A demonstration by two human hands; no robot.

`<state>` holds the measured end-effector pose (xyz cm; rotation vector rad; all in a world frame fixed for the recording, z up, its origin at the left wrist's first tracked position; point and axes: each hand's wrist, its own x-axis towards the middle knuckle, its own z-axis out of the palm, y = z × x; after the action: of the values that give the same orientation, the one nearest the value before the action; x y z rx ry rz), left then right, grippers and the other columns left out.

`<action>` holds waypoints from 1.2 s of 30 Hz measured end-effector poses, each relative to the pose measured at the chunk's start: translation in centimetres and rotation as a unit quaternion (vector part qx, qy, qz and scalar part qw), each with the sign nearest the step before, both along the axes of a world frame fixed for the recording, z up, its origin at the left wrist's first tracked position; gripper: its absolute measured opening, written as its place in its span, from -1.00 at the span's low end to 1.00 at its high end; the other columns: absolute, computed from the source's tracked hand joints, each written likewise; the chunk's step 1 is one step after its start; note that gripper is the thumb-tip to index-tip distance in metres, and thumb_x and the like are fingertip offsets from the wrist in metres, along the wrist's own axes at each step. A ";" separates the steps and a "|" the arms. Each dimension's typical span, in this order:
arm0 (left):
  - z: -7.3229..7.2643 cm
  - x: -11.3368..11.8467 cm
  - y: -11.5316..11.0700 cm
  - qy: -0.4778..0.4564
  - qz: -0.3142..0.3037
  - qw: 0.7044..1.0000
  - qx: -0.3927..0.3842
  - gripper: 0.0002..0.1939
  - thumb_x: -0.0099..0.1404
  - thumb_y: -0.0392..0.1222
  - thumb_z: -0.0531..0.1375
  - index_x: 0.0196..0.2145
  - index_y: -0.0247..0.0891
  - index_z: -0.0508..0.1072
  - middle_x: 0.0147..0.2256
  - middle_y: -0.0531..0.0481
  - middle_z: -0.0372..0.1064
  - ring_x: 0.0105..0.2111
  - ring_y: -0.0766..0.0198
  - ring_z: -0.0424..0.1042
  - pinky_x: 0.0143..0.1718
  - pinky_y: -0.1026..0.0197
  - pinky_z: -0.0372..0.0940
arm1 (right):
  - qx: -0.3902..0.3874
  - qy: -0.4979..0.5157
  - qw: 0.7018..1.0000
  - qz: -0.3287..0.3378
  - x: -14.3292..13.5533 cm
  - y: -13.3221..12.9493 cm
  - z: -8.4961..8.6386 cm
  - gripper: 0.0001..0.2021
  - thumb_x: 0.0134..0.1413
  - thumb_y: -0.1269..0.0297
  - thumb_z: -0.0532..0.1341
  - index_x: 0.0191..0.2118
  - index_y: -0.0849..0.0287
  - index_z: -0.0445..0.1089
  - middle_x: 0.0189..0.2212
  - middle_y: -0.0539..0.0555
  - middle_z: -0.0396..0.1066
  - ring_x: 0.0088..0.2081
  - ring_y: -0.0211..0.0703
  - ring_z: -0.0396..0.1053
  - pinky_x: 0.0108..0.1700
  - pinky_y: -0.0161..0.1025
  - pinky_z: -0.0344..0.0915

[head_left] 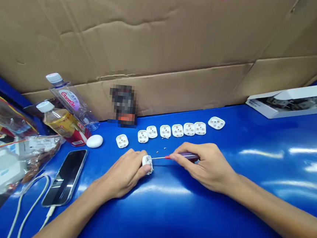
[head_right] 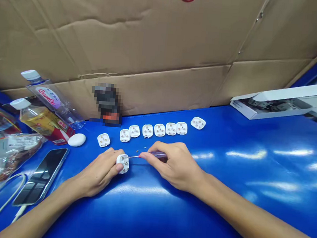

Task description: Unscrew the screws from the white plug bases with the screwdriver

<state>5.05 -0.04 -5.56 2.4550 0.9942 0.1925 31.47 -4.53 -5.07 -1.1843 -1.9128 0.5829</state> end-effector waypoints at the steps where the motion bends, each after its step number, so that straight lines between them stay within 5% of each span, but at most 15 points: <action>1: 0.0 0.0 0.0 0.004 -0.003 1.000 0.004 -0.52 0.64 0.14 -0.19 -0.30 -0.17 0.27 -0.30 -0.06 0.39 -0.33 0.10 0.25 -0.25 0.08 0.13 | 0.002 -0.002 1.000 -0.002 0.0 0.0 0.0 -0.78 0.42 0.21 0.26 -0.29 0.13 0.56 -0.40 0.01 0.65 -0.46 -0.22 0.54 -0.38 -0.31 0.41; 8: -0.2 0.1 0.2 -0.035 -0.040 0.998 0.031 -0.34 0.59 0.31 -0.39 -0.34 -0.17 0.20 -0.34 -0.01 0.35 -0.40 0.13 0.21 -0.25 0.07 0.10 | 0.065 0.077 0.994 0.052 -0.2 0.1 -0.3 -0.96 0.34 0.32 0.32 -0.17 0.12 0.54 -0.22 0.09 0.60 -0.18 -0.12 0.60 -0.10 -0.21 0.55; 13: -0.6 -0.1 0.4 -0.048 -0.057 0.996 0.042 -0.23 0.46 0.51 -0.40 -0.34 -0.18 0.21 -0.35 -0.02 0.33 -0.41 0.14 0.19 -0.29 0.09 0.06 | 0.000 0.035 0.999 -0.003 -0.1 0.1 -0.3 -0.84 0.35 0.18 0.34 -0.18 0.16 0.55 -0.38 0.03 0.64 -0.45 -0.20 0.56 -0.39 -0.31 0.45; 16: -0.4 0.1 0.3 -0.030 -0.021 0.999 0.036 -0.26 0.36 0.63 -0.09 -0.35 -0.18 0.22 -0.37 0.01 0.32 -0.41 0.16 0.20 -0.34 0.13 0.03 | 0.021 -0.010 1.000 -0.009 0.1 0.1 -0.4 -0.76 0.39 0.14 0.29 -0.28 0.16 0.57 -0.43 0.03 0.64 -0.51 -0.21 0.51 -0.46 -0.30 0.34; 22: 0.2 0.9 -0.1 -0.005 -0.003 0.999 0.032 -0.55 0.50 0.18 0.22 -0.37 -0.20 0.27 -0.37 0.05 0.36 -0.39 0.20 0.27 -0.28 0.13 0.10 | 0.050 0.002 0.999 0.005 -0.1 0.0 -0.5 -0.83 0.40 0.21 0.30 -0.23 0.14 0.57 -0.35 0.04 0.67 -0.42 -0.19 0.56 -0.34 -0.29 0.44; 29: 0.1 1.0 -0.2 0.059 -0.003 0.996 0.063 -0.60 0.46 0.11 0.27 -0.38 -0.19 0.29 -0.37 0.01 0.42 -0.37 0.13 0.34 -0.25 0.09 0.16 | 0.050 0.065 0.995 0.065 -0.1 0.0 0.0 -0.92 0.35 0.35 0.30 -0.20 0.11 0.55 -0.22 0.09 0.59 -0.21 -0.15 0.58 -0.19 -0.26 0.55; 32: 0.0 1.0 -0.2 0.062 -0.013 0.995 0.082 -0.61 0.47 0.12 0.25 -0.38 -0.19 0.29 -0.38 0.00 0.43 -0.38 0.12 0.35 -0.23 0.06 0.20 | 0.008 0.040 0.999 0.022 0.0 0.1 0.1 -0.89 0.31 0.22 0.35 -0.13 0.11 0.56 -0.25 0.08 0.63 -0.30 -0.13 0.58 -0.29 -0.25 0.53; 36: 0.0 1.0 -0.3 0.071 -0.014 0.993 0.098 -0.64 0.46 0.10 0.27 -0.33 -0.19 0.33 -0.35 -0.04 0.45 -0.32 0.05 0.42 -0.15 0.01 0.26 | -0.024 -0.015 1.000 -0.007 0.1 0.3 0.2 -0.76 0.37 0.13 0.32 -0.31 0.12 0.59 -0.44 0.02 0.63 -0.46 -0.17 0.53 -0.40 -0.27 0.42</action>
<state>6.08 -0.34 -5.54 2.6911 1.0442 0.1124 31.59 -4.23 -4.90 -1.2431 -1.9245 0.6098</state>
